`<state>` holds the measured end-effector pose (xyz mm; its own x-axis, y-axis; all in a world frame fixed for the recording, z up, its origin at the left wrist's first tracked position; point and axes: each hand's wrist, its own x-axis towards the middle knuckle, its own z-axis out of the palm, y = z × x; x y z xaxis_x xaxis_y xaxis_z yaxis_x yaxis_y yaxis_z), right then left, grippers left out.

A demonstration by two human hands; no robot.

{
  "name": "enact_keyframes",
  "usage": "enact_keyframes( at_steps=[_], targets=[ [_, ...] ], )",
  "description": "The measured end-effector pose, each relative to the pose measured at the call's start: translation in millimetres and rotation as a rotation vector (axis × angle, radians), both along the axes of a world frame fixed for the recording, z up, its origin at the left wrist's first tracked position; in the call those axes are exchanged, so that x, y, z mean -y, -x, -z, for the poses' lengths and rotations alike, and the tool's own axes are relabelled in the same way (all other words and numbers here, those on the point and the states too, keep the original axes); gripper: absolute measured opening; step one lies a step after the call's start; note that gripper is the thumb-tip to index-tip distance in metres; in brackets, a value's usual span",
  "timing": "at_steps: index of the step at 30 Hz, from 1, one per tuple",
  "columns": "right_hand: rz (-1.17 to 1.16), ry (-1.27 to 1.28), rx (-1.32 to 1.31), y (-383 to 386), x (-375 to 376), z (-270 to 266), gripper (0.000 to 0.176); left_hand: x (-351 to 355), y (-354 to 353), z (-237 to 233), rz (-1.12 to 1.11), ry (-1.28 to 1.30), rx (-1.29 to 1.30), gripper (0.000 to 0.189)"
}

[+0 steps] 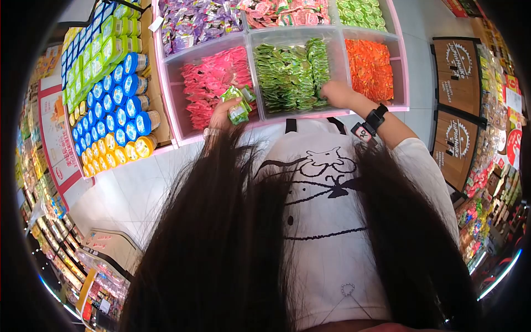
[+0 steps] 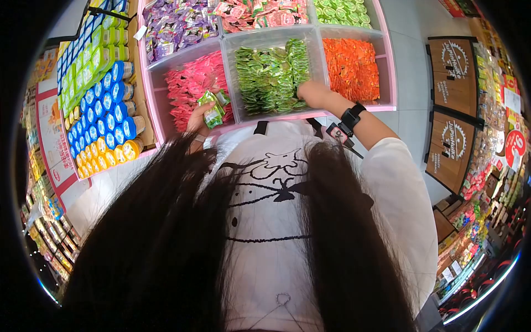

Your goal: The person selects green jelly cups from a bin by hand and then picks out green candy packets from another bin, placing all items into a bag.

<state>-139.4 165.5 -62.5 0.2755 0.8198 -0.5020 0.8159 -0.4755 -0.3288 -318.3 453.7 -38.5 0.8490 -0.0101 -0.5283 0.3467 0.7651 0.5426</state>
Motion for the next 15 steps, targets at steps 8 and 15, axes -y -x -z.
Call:
enact_keyframes(
  at_steps=[8,15],
  targets=[
    [-0.153,0.157,-0.052,11.1,-19.6,14.0,0.013,-0.4,2.5,6.0,-0.046,-0.006,-0.024,0.032],
    [-0.183,0.265,-0.1,-0.9,-24.4,12.4,0.014,-4.0,3.9,13.4,-0.065,-0.021,0.021,0.031]
  ],
)
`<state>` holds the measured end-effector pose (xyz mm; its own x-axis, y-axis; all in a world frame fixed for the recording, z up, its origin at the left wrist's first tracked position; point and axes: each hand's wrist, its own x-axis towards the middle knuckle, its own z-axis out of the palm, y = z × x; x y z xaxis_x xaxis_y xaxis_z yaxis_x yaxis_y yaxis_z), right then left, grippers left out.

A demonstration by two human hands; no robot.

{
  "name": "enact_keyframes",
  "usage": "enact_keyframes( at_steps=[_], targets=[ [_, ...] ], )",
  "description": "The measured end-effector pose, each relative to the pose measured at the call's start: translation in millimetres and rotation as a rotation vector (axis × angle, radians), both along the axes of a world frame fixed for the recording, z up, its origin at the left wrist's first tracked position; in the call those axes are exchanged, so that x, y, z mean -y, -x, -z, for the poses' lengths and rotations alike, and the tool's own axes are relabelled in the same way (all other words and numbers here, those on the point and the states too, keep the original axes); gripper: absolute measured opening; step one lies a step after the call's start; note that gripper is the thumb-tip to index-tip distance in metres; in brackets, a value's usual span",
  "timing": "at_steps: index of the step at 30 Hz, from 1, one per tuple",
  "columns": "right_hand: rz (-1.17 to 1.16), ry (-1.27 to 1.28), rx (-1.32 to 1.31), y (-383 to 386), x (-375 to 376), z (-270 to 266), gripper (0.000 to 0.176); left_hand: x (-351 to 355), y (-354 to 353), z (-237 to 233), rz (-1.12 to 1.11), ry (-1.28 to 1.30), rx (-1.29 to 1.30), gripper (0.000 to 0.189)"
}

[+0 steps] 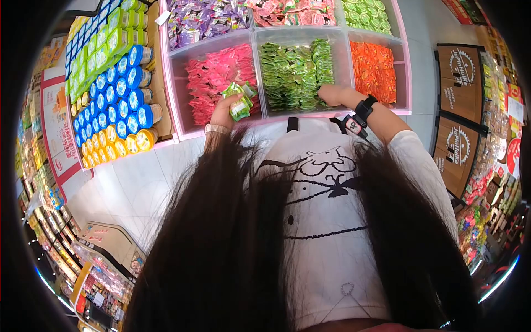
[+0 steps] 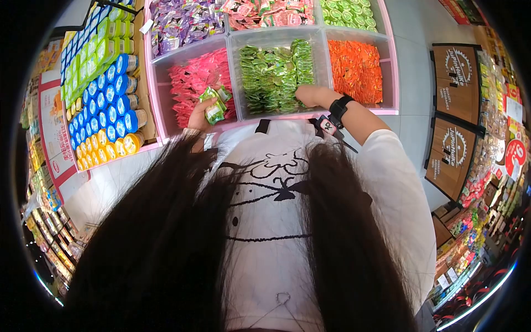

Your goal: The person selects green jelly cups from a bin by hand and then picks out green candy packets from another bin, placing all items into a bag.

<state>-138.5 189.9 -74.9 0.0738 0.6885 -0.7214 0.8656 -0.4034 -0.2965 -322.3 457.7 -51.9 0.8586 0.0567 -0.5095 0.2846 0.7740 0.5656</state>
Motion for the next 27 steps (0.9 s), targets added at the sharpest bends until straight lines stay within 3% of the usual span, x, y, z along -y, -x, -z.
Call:
enact_keyframes(
  at_steps=[5,14,17,20,27],
  targets=[
    [0.014,0.119,0.04,1.2,-8.4,-13.1,0.016,0.2,-0.4,3.7,-0.026,0.015,-0.054,0.031],
    [0.165,0.103,0.003,11.0,0.6,-14.2,0.023,-0.2,-0.7,2.6,-0.054,0.033,-0.106,0.032],
    [0.167,0.251,0.08,17.2,-8.7,-21.1,0.022,1.0,-1.9,4.7,-0.056,0.024,-0.078,0.032],
    [0.127,0.319,0.098,16.3,-5.9,6.4,0.02,-1.7,0.3,3.2,-0.041,0.01,-0.051,0.033],
    [0.126,0.345,0.099,13.2,-18.8,-4.5,0.02,-5.5,4.8,5.2,-0.097,0.026,-0.041,0.031]
  ],
)
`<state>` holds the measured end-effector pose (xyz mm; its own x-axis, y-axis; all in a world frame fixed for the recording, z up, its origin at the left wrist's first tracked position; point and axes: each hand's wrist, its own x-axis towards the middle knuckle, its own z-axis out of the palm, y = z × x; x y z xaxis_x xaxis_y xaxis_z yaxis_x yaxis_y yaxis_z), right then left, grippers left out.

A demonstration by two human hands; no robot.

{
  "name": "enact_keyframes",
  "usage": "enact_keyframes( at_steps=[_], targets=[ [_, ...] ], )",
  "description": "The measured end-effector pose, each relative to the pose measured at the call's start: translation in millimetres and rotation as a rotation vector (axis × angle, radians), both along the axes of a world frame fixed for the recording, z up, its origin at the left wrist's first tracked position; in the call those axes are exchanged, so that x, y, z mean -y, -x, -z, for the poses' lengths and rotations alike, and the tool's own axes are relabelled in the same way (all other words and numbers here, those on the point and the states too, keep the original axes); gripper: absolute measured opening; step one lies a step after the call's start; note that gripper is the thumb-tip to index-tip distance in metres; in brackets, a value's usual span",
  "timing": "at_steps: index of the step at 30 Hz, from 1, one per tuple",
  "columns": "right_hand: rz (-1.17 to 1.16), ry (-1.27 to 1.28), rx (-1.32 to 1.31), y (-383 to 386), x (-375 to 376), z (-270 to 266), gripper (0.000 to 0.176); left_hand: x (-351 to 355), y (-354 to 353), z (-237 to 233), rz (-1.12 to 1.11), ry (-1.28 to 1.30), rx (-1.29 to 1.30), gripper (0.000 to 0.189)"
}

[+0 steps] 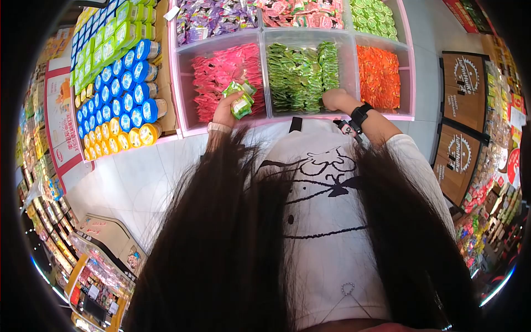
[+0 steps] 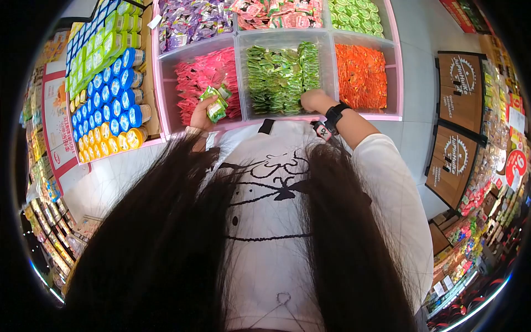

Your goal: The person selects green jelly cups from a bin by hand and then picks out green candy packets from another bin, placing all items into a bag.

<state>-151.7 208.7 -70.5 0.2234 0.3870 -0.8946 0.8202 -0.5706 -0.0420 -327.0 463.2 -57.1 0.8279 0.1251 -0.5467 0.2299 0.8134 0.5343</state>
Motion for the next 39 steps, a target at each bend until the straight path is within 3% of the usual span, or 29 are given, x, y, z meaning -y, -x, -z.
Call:
enact_keyframes(
  at_steps=[5,9,15,18,21,27,30,33,36,39],
  targets=[
    [0.134,-0.361,0.023,-11.8,28.0,-2.3,0.015,1.0,-2.1,3.8,-0.002,0.005,-0.004,0.033],
    [0.227,-0.491,0.083,-16.2,38.9,-10.2,0.014,4.9,-6.3,2.0,0.003,-0.022,-0.033,0.034],
    [0.111,-0.405,0.179,-7.5,39.1,-4.6,0.015,5.0,-7.4,3.3,0.02,-0.01,-0.042,0.03],
    [0.176,-0.58,-0.045,-1.3,41.9,2.8,0.018,3.9,-6.2,6.6,-0.003,0.001,-0.033,0.027],
    [0.267,-0.564,-0.051,3.9,35.0,10.0,0.025,3.7,-6.4,7.0,-0.025,-0.004,-0.021,0.026],
    [0.18,-0.445,-0.181,0.1,28.5,20.5,0.029,4.9,-8.3,3.3,0.006,-0.004,-0.041,0.027],
    [0.246,-0.459,-0.203,3.1,34.8,34.4,0.029,4.9,-7.6,2.2,0.009,-0.016,-0.026,0.027],
    [0.328,-0.461,-0.185,5.5,38.0,40.1,0.029,3.1,-6.6,3.4,-0.001,-0.005,0.007,0.03],
    [0.193,-0.382,-0.171,2.6,31.1,39.2,0.027,3.0,-5.5,3.2,-0.005,0.0,0.015,0.033],
    [0.198,-0.509,-0.104,-0.1,38.9,56.2,0.023,1.2,-5.5,5.3,-0.006,-0.001,0.019,0.034]
  ],
)
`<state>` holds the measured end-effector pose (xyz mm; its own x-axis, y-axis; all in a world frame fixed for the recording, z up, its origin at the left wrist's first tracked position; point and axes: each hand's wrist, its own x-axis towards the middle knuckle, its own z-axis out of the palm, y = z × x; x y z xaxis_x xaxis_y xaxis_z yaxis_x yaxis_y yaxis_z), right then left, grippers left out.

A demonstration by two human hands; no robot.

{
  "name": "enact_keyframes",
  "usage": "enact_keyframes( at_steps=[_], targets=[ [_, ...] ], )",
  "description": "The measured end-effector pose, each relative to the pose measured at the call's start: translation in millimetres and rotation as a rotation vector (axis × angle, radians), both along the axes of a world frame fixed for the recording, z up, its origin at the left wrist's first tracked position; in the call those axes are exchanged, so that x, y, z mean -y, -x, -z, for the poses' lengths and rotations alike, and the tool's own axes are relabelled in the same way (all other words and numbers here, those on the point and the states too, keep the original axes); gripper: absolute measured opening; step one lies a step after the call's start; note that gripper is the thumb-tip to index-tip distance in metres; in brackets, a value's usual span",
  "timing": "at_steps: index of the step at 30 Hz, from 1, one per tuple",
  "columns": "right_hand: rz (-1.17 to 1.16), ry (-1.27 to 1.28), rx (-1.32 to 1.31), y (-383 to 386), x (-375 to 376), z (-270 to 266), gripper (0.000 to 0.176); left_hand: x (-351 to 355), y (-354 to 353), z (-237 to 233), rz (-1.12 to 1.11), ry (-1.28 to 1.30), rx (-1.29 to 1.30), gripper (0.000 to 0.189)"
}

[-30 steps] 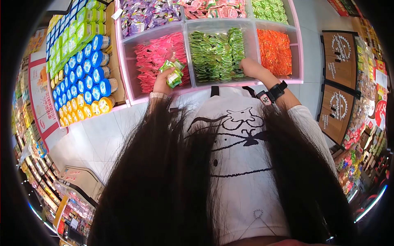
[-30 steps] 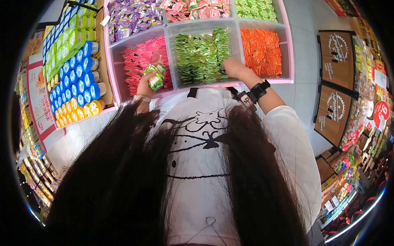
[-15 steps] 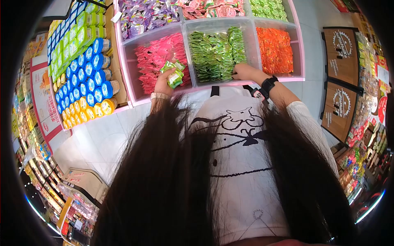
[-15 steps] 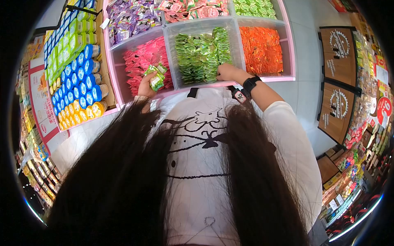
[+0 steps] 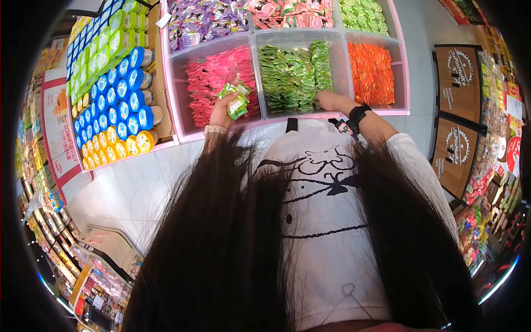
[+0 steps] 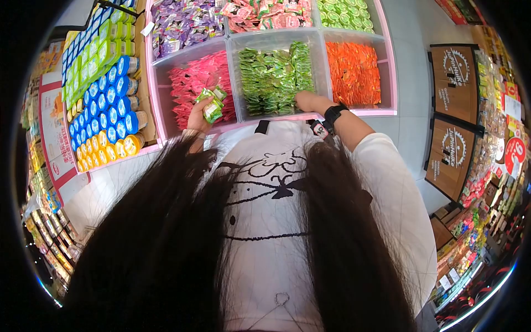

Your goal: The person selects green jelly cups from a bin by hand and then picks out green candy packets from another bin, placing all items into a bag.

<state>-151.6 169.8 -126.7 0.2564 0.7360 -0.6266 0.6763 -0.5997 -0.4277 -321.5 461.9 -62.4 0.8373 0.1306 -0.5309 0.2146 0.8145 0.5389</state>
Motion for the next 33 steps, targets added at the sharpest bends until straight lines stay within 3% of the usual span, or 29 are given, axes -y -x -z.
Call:
enact_keyframes(
  at_steps=[6,12,15,18,24,28,32,33],
  targets=[
    [0.222,0.044,0.035,6.6,-9.8,-27.0,0.016,1.0,-0.6,-1.1,-0.02,0.023,-0.016,0.032],
    [0.317,-0.038,-0.219,7.5,-16.6,-28.4,0.024,1.5,-1.4,1.2,-0.011,0.021,-0.017,0.03],
    [0.711,-0.129,-0.405,13.0,-15.9,-19.7,0.02,1.0,-0.7,-2.1,-0.001,0.026,-0.009,0.03],
    [0.848,-0.175,-0.445,17.1,-21.4,-10.7,0.024,2.3,-2.0,-2.6,-0.022,0.028,-0.034,0.029],
    [0.358,-0.094,-0.08,-7.3,-17.4,-21.4,0.019,0.5,-1.1,1.2,-0.019,0.026,-0.013,0.03],
    [0.296,-0.203,-0.117,-27.3,7.9,-35.5,0.014,-1.6,1.5,4.5,-0.031,0.032,-0.005,0.03],
    [-0.041,0.271,0.007,-9.0,-2.3,-48.7,0.021,-0.6,-4.6,7.3,-0.057,0.035,-0.042,0.031],
    [-0.004,0.268,-0.029,-1.4,-10.0,-65.3,0.024,0.4,-5.0,7.1,-0.063,0.039,-0.06,0.03]
  ],
)
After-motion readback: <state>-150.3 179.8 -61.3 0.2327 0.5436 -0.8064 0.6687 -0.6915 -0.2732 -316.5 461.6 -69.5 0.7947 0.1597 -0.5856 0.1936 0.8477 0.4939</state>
